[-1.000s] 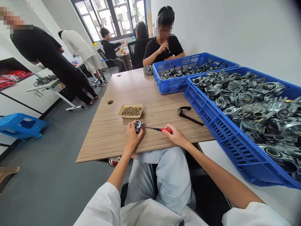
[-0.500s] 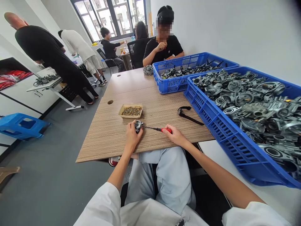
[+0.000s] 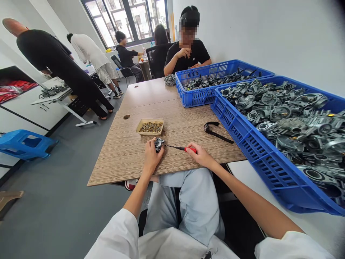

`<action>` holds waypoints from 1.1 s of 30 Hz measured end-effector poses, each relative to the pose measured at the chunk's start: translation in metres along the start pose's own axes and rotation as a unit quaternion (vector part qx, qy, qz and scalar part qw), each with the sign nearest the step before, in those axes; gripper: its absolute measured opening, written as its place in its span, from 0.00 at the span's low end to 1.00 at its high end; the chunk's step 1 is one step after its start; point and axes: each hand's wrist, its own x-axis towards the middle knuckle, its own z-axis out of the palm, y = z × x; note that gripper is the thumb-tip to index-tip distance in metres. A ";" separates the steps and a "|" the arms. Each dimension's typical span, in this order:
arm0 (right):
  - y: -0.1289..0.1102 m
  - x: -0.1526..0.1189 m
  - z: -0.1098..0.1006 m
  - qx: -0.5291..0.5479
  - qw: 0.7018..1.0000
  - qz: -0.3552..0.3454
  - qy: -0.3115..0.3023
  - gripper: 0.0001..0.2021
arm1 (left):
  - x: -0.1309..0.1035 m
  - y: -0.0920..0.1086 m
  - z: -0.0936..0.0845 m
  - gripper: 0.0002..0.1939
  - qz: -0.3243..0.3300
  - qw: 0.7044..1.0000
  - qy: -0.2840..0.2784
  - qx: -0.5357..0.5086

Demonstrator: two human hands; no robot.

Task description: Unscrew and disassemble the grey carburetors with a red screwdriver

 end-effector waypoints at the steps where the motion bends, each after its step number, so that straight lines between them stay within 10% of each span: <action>1: 0.000 0.000 0.000 -0.001 1.000 0.000 -0.001 0.14 | 0.000 0.000 0.000 0.25 -0.001 1.000 0.000 -0.001; 33: 0.000 0.001 0.000 0.010 1.000 -0.008 0.001 0.22 | 0.000 0.000 0.000 0.26 0.004 1.000 0.004 -0.002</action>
